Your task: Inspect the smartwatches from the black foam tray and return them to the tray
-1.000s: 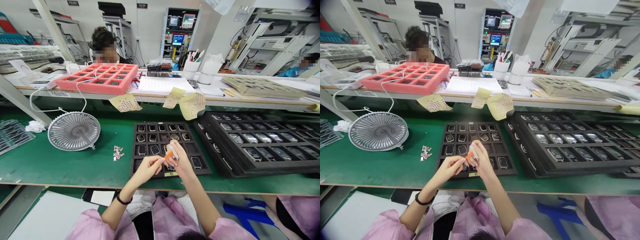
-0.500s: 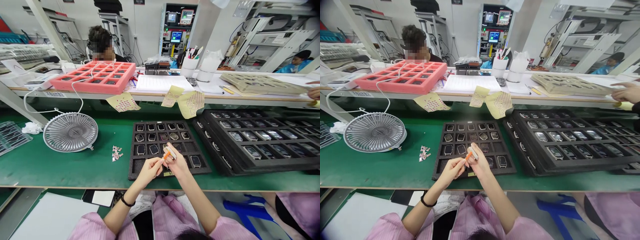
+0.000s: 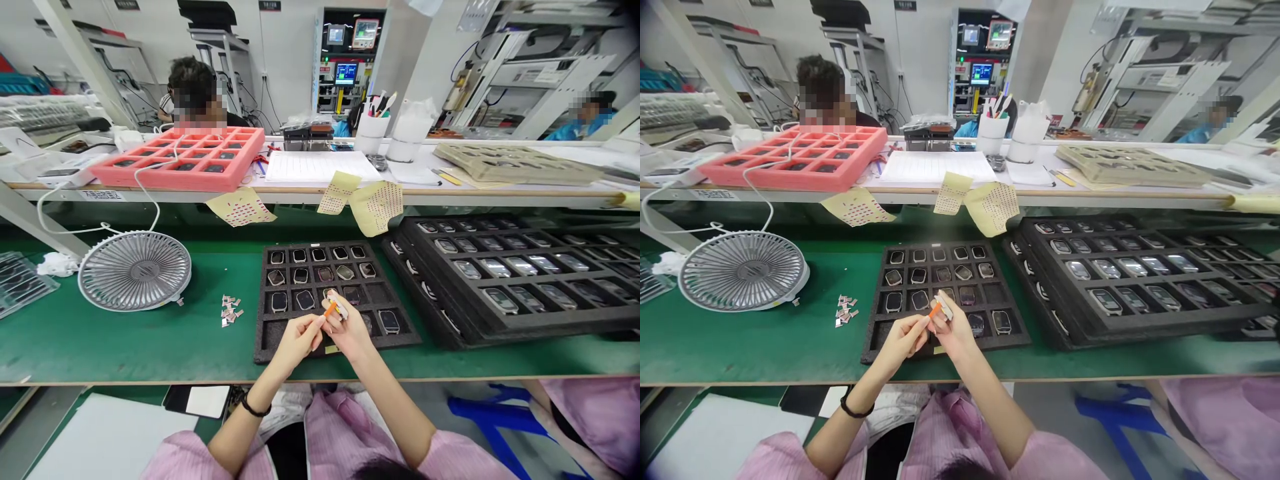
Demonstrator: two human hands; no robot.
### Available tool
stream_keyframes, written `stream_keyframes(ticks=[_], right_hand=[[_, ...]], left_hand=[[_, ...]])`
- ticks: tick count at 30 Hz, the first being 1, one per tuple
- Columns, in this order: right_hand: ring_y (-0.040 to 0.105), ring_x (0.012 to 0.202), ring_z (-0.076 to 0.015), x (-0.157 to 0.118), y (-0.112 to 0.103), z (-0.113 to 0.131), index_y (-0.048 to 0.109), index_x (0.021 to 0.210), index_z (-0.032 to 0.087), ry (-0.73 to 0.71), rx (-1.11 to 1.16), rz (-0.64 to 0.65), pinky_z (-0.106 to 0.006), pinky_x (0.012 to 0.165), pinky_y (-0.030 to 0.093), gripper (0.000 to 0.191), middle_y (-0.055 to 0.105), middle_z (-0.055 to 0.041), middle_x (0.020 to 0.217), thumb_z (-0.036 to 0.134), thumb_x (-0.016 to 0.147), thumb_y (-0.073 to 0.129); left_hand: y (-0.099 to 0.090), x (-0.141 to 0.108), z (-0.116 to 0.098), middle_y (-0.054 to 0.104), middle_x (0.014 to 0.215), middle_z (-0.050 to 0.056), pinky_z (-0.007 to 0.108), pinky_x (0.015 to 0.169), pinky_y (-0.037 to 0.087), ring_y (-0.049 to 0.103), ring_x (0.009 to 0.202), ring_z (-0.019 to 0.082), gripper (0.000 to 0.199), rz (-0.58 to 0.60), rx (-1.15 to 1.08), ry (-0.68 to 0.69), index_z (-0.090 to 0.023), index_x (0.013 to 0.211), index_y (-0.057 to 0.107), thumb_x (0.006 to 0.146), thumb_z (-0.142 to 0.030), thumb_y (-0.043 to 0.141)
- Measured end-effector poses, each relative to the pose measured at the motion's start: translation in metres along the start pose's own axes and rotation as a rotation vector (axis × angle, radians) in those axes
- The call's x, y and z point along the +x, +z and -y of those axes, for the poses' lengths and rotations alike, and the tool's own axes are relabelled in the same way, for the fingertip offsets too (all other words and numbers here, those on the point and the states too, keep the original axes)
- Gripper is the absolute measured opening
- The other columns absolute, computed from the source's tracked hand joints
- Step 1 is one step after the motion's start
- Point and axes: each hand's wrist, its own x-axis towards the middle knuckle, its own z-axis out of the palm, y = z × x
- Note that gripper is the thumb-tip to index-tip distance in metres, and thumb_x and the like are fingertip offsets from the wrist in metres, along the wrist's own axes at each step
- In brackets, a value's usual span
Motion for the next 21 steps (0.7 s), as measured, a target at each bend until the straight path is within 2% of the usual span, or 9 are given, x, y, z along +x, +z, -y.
stream_keyframes(ticks=[2, 4, 6, 10, 13, 15, 17, 19, 21], right_hand=[[0.020, 0.029, -0.0017, -0.001, 0.000, -0.005, 0.040, 0.061, 0.020, -0.068, -0.065, -0.014, -0.015, 0.033, 0.024, 0.034, 0.035, 0.0115, 0.041, 0.029, 0.082, 0.065], [0.023, 0.031, -0.0025, -0.003, 0.000, -0.013, 0.048, 0.075, 0.022, -0.153, -0.186, -0.061, -0.015, 0.033, 0.020, 0.023, 0.041, 0.0114, 0.045, 0.033, 0.080, 0.068], [0.028, 0.034, -0.0042, -0.007, 0.000, -0.023, 0.050, 0.091, 0.024, -0.243, -0.344, -0.107, -0.015, 0.036, 0.022, 0.025, 0.044, 0.0114, 0.049, 0.038, 0.080, 0.068], [0.039, 0.043, -0.0078, -0.010, -0.006, -0.019, 0.047, 0.101, 0.026, -0.404, -0.688, -0.114, -0.018, 0.040, 0.031, 0.031, 0.050, 0.0070, 0.064, 0.050, 0.086, 0.059], [0.053, 0.060, -0.0131, -0.007, -0.025, 0.022, 0.048, 0.105, 0.025, -0.552, -1.061, -0.222, -0.024, 0.049, 0.041, 0.028, 0.060, -0.0028, 0.089, 0.049, 0.092, 0.047], [0.059, 0.073, -0.0188, -0.003, -0.046, 0.059, 0.051, 0.103, 0.022, -0.638, -1.444, -0.342, -0.031, 0.066, 0.047, 0.027, 0.063, -0.0067, 0.092, 0.046, 0.093, 0.044], [0.061, 0.078, -0.0234, 0.003, -0.069, 0.091, 0.052, 0.099, 0.021, -0.630, -1.757, -0.424, -0.037, 0.074, 0.046, 0.028, 0.065, -0.0090, 0.089, 0.043, 0.093, 0.037], [0.062, 0.080, -0.0270, 0.008, -0.090, 0.109, 0.054, 0.093, 0.020, -0.614, -1.818, -0.440, -0.042, 0.077, 0.046, 0.026, 0.066, -0.0112, 0.087, 0.040, 0.091, 0.037], [0.063, 0.085, -0.0288, 0.011, -0.106, 0.111, 0.055, 0.087, 0.022, -0.596, -1.843, -0.421, -0.044, 0.081, 0.045, 0.023, 0.068, -0.0111, 0.087, 0.038, 0.089, 0.040]], left_hand=[[-0.001, 0.002, -0.005, 0.036, 0.040, -0.010, 0.018, 0.036, 0.021, 0.025, 0.033, 0.004, 0.053, -0.061, -0.003, 0.036, -0.016, 0.069, 0.054, 0.080, -0.068, 0.054], [0.001, 0.005, -0.010, 0.043, 0.044, -0.008, 0.018, 0.040, 0.032, 0.038, 0.037, 0.006, 0.051, -0.098, -0.018, 0.082, -0.017, 0.067, 0.050, 0.077, -0.066, 0.058], [0.004, 0.007, -0.012, 0.051, 0.050, -0.005, 0.020, 0.046, 0.040, 0.048, 0.044, 0.008, 0.049, -0.109, -0.011, 0.113, -0.018, 0.067, 0.047, 0.077, -0.064, 0.061], [-0.002, 0.007, -0.013, 0.041, 0.050, -0.008, 0.018, 0.043, 0.031, 0.036, 0.042, 0.006, 0.048, -0.195, 0.065, 0.130, -0.019, 0.063, 0.042, 0.079, -0.062, 0.058], [-0.035, -0.001, -0.015, 0.036, 0.051, -0.009, 0.018, 0.043, 0.027, 0.029, 0.042, 0.006, 0.043, -0.348, 0.155, 0.124, -0.020, 0.067, 0.042, 0.082, -0.058, 0.053], [-0.068, -0.009, -0.018, 0.039, 0.053, -0.007, 0.019, 0.046, 0.028, 0.033, 0.045, 0.008, 0.041, -0.470, 0.318, 0.145, -0.020, 0.065, 0.042, 0.083, -0.056, 0.051], [-0.100, -0.018, -0.020, 0.044, 0.053, -0.004, 0.020, 0.051, 0.030, 0.039, 0.050, 0.010, 0.041, -0.574, 0.551, 0.115, -0.020, 0.060, 0.042, 0.081, -0.053, 0.053], [-0.124, -0.027, -0.019, 0.051, 0.057, -0.002, 0.021, 0.054, 0.032, 0.045, 0.054, 0.012, 0.037, -0.652, 0.734, 0.028, -0.020, 0.062, 0.047, 0.082, -0.050, 0.053], [-0.139, -0.033, -0.013, 0.052, 0.057, -0.001, 0.021, 0.054, 0.031, 0.046, 0.053, 0.013, 0.034, -0.710, 0.884, -0.067, -0.020, 0.064, 0.049, 0.084, -0.047, 0.050]])
